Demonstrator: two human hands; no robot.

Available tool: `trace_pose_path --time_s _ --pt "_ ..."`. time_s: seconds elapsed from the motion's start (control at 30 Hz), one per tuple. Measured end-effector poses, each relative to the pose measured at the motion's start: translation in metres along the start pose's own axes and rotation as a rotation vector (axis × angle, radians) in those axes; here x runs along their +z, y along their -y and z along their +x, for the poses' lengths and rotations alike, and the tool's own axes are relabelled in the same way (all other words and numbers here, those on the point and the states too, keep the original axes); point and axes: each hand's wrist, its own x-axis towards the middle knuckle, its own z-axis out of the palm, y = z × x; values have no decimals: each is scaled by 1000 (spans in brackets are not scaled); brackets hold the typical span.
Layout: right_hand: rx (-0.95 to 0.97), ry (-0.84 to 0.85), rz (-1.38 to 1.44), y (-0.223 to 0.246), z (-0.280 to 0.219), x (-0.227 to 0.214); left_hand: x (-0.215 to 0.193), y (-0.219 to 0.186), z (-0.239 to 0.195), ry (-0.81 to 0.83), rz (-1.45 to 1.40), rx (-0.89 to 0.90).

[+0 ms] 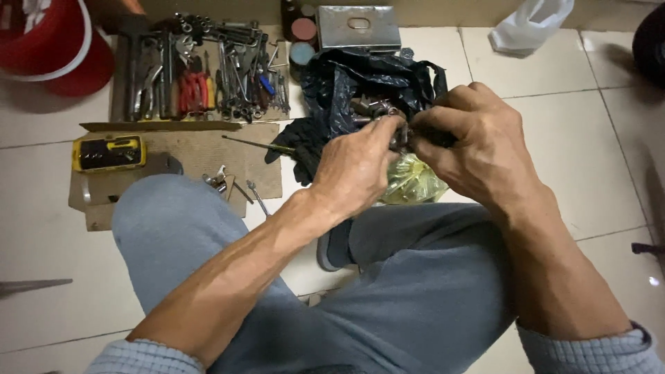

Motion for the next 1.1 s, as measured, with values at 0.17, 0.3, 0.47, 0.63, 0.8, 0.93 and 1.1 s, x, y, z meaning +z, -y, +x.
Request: trace_pose_path --time_s 0.17,0.3,0.47,0.63,0.8,0.93,1.1 --pt "-20 30 74 3 4 -2 -8 3 -1 -17 5 -39" --pt "-81 93 133 8 11 -4 -18 6 -6 18 -9 -29" --pt "-3 31 72 6 12 2 -20 4 -6 -3 -37 -11" --pt "-92 102 159 14 18 1 -31 11 -11 81 12 -119" --pt "23 22 53 15 24 8 -29 14 -9 -14 -45 10" --pt "-158 25 135 27 34 -1 -53 13 -11 -7 111 32" --pt "-246 127 141 23 39 11 -81 28 -17 8 -42 -153"
